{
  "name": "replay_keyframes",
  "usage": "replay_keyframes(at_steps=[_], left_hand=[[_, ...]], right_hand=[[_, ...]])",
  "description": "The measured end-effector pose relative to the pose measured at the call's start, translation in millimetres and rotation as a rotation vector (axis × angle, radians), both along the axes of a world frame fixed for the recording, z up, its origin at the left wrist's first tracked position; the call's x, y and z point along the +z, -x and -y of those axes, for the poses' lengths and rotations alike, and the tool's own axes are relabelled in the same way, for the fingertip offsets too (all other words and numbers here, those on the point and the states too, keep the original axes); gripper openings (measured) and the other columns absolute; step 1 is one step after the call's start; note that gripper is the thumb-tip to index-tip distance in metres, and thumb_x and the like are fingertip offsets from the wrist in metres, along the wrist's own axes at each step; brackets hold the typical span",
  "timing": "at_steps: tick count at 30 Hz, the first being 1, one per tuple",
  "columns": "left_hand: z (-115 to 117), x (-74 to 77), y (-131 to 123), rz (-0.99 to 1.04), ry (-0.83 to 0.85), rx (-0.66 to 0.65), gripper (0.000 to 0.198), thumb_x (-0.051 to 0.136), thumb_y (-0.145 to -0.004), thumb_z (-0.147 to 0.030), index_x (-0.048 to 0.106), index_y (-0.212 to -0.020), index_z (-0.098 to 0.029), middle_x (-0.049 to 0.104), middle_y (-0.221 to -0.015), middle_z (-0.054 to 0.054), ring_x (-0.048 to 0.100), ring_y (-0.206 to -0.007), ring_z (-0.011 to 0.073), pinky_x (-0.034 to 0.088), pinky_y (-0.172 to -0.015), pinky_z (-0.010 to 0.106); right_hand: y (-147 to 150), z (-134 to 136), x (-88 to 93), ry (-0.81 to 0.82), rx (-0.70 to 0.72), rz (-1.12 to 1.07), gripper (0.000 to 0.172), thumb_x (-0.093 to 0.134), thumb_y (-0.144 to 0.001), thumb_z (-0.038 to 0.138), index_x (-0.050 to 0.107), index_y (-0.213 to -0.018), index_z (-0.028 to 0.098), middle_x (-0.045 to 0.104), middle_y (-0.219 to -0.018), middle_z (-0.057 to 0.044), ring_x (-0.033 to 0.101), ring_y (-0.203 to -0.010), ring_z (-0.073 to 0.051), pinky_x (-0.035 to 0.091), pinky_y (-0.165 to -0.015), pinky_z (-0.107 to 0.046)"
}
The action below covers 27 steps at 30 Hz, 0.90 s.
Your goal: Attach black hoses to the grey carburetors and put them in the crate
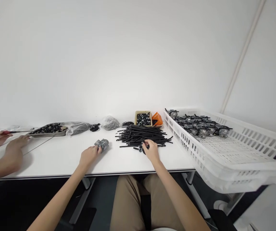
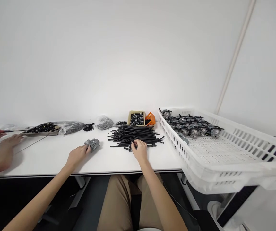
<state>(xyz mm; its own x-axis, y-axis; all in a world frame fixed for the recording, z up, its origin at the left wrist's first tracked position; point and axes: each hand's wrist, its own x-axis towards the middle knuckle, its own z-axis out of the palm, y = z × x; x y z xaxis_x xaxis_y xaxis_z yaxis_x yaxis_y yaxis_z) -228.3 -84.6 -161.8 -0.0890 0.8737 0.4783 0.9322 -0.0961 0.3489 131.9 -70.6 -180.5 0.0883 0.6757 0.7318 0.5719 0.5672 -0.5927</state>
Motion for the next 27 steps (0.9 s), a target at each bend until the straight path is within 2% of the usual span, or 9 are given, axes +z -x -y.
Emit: replay_keyframes(at_steps=[3,6,9,12,14,16,20,23,27], left_hand=[[14.6,10.9,-51.0,-0.178,-0.027,-0.091,0.029,0.046,-0.089,-0.042,0.058,-0.071,-0.023,0.065,-0.073,0.010,0.061,-0.073,0.0247,0.044,-0.066,0.032],[26.5,30.4,-113.4,-0.332,-0.083,-0.268,0.034,0.045,-0.092,-0.039,0.059,-0.066,-0.023,0.066,-0.069,0.010,0.059,-0.064,0.0202,0.039,-0.060,0.030],[32.0,46.7,-168.7,-0.293,-0.077,-0.423,0.034,0.048,-0.092,-0.038,0.058,-0.064,-0.022,0.063,-0.066,0.006,0.057,-0.062,0.0186,0.039,-0.061,0.029],[27.4,48.9,-203.3,-0.203,-0.095,-0.549,0.037,0.051,-0.091,-0.046,0.057,-0.063,-0.021,0.061,-0.067,0.005,0.057,-0.068,0.0200,0.042,-0.067,0.030],[20.3,40.7,-214.5,-0.082,-0.161,-0.601,0.032,0.054,-0.089,-0.047,0.060,-0.073,-0.021,0.062,-0.076,0.006,0.058,-0.080,0.0220,0.045,-0.078,0.033],[13.1,26.6,-218.8,0.115,-0.199,-0.624,0.029,0.057,-0.087,-0.046,0.062,-0.097,-0.019,0.064,-0.098,0.009,0.057,-0.096,0.0246,0.045,-0.090,0.038],[6.7,-1.1,-217.6,0.451,-0.009,-0.791,0.050,0.060,-0.086,-0.037,0.049,-0.131,-0.019,0.058,-0.129,0.013,0.054,-0.119,0.0258,0.042,-0.103,0.041],[7.8,-8.1,-215.7,0.525,0.079,-0.837,0.059,0.067,-0.080,-0.033,0.048,-0.134,-0.019,0.055,-0.136,0.012,0.052,-0.124,0.0269,0.039,-0.108,0.041],[7.7,-6.1,-215.9,0.569,0.043,-0.779,0.056,0.071,-0.076,-0.031,0.054,-0.128,-0.020,0.059,-0.131,0.011,0.053,-0.123,0.0275,0.039,-0.108,0.042]], right_hand=[[-0.6,0.3,0.3,0.008,0.009,-0.020,0.015,0.052,-0.087,0.028,0.063,-0.083,0.020,0.067,-0.079,-0.003,0.061,-0.075,-0.018,0.043,-0.080,-0.033],[-1.4,2.3,2.0,0.018,0.016,-0.049,0.015,0.052,-0.087,0.029,0.063,-0.083,0.020,0.068,-0.080,-0.004,0.061,-0.077,-0.019,0.045,-0.079,-0.032],[-2.9,3.3,3.6,0.032,0.023,-0.084,0.016,0.052,-0.087,0.031,0.062,-0.084,0.019,0.068,-0.081,-0.005,0.062,-0.078,-0.019,0.046,-0.078,-0.031],[-5.6,1.8,3.1,0.050,0.018,-0.161,0.018,0.050,-0.087,0.032,0.062,-0.087,0.019,0.068,-0.083,-0.006,0.063,-0.079,-0.020,0.047,-0.078,-0.032],[-7.7,-0.1,1.5,0.055,0.007,-0.211,0.021,0.049,-0.088,0.033,0.063,-0.091,0.018,0.068,-0.086,-0.007,0.063,-0.079,-0.021,0.048,-0.078,-0.032],[-9.3,-1.9,-0.2,0.056,0.003,-0.232,0.022,0.049,-0.088,0.034,0.063,-0.093,0.018,0.069,-0.089,-0.008,0.064,-0.082,-0.021,0.049,-0.080,-0.033],[-9.7,-4.3,-1.3,0.063,0.009,-0.241,0.022,0.049,-0.087,0.034,0.063,-0.094,0.018,0.069,-0.091,-0.008,0.063,-0.083,-0.022,0.049,-0.081,-0.035],[-8.5,-4.0,0.7,0.083,0.017,-0.310,0.023,0.052,-0.085,0.037,0.063,-0.093,0.018,0.069,-0.090,-0.008,0.063,-0.083,-0.022,0.049,-0.082,-0.036],[-6.0,5.2,3.0,0.119,0.123,-0.653,0.030,0.055,-0.083,0.045,0.062,-0.092,0.018,0.070,-0.093,-0.009,0.064,-0.087,-0.022,0.051,-0.083,-0.035]])
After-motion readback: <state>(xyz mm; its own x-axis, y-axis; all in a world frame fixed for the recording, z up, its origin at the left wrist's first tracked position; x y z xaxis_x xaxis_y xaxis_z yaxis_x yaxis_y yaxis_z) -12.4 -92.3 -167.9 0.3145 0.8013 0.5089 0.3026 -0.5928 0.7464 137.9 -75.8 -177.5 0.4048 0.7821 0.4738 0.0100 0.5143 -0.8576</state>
